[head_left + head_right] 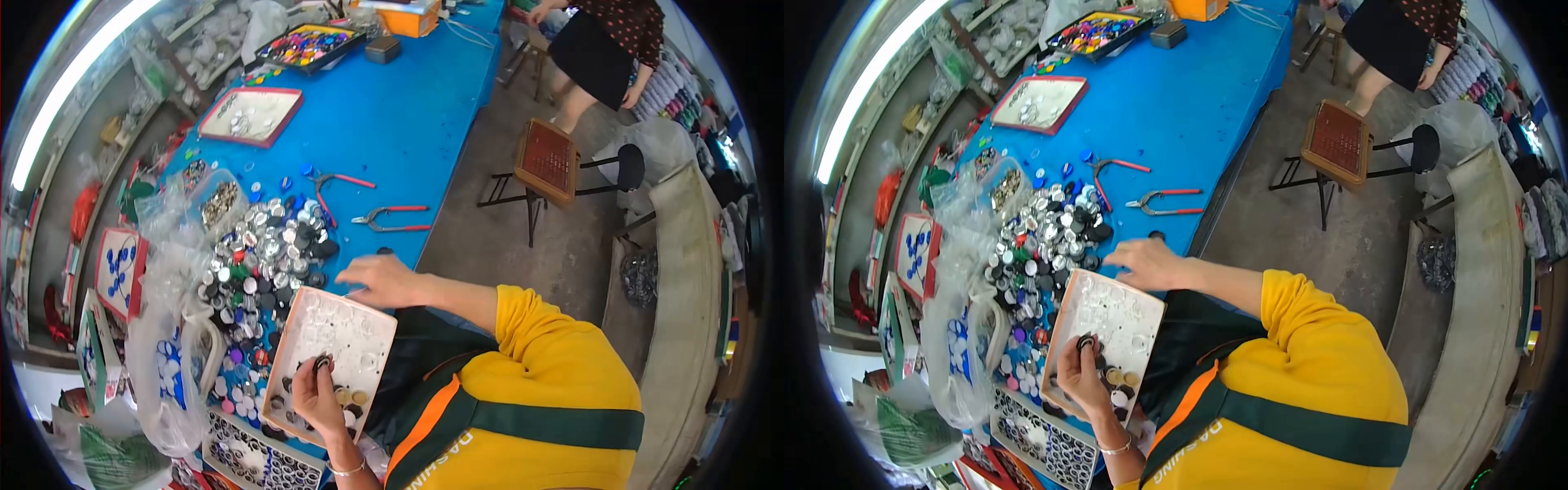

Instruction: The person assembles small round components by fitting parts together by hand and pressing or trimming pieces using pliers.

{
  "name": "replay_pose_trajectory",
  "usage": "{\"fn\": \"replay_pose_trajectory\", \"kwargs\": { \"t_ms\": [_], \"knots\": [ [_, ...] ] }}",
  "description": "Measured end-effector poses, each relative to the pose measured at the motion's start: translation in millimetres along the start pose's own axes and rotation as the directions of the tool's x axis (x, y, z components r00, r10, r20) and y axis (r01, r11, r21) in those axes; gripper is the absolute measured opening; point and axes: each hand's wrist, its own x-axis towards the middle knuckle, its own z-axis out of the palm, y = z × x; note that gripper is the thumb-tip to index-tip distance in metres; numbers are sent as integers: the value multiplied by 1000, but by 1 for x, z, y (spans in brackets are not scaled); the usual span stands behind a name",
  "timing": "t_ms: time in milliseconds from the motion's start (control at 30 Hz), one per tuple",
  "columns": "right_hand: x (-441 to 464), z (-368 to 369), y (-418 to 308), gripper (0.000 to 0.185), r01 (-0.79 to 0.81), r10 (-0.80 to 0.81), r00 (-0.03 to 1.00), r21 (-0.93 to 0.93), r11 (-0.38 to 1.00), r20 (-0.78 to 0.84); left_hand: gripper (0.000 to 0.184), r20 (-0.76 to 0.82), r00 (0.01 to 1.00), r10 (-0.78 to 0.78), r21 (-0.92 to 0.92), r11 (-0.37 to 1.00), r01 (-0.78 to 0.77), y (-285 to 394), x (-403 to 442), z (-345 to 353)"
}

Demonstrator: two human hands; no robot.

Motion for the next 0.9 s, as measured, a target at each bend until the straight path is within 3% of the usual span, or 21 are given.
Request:
{"fn": "replay_pose_trajectory", "kwargs": {
  "t_ms": [33, 67, 133, 233, 300, 367, 433, 533, 600, 667, 700, 767, 800, 833, 867, 900],
  "knots": [
    [8, -20, -23, 47, -114, 54, 985, 386, 915, 162, 17, 2, 999, 34, -2, 999, -34, 10, 2, 6],
    [14, -34, -48, 54, -268, 40, 944, 689, 674, 327, 17, 6, 998, 64, 0, 998, -64, 18, 2, 13],
    [8, -20, -83, 61, -440, -20, 868, 788, 431, 496, 17, 24, 992, 127, 20, 992, -128, 20, 3, 26],
    [8, 0, -95, 51, -404, -25, 897, 842, 358, 441, 16, 33, 990, 134, -8, 991, -134, 28, -1, 31],
    [7, 0, -94, 39, -400, -102, 876, 830, 389, 471, 16, -25, 995, 94, -13, 995, -94, 25, -6, 22],
    [5, -3, -92, 19, -368, -144, 871, 818, 443, 470, 15, -105, 980, 171, 24, 985, -169, 21, -6, 17],
    [3, -12, -83, 19, -379, -206, 832, 797, 470, 516, 15, -186, 968, 169, 49, 985, -163, 24, -2, 11],
    [3, -26, -60, 21, -375, -244, 788, 755, 538, 565, 16, -127, 992, -20, -172, 985, -2, 23, 2, -15],
    [13, -39, -47, 21, -317, -181, 842, 738, 595, 508, 17, -26, 993, -119, -127, 985, 115, 20, -2, -19],
    [28, -46, -41, 19, -109, -218, 917, 734, 670, 335, 19, 83, 972, -222, -69, 971, 228, 17, -8, -19],
    [36, -43, -42, 17, -66, -233, 923, 723, 688, 306, 24, 87, 972, -220, -50, 973, 225, 11, -16, -11],
    [48, -28, -61, 16, 170, -382, 903, 653, 738, 195, 31, 279, 959, -50, 46, 998, 39, 7, -39, 7],
    [47, 0, -70, 17, 244, -486, 864, 739, 628, 128, 34, 382, 923, 48, 100, 991, -93, 4, -46, 14],
    [46, 10, -86, 17, 233, -576, 810, 842, 488, 110, 32, 374, 927, 9, 94, 994, -47, 12, -45, 21],
    [46, 11, -101, 16, 244, -614, 765, 794, 557, 196, 29, 362, 932, -31, 89, 996, -2, 29, -45, 28],
    [47, 19, -100, 15, 175, -532, 828, 819, 547, 178, 27, 348, 935, -73, 87, 995, 45, 39, -44, 33]
  ]
}}
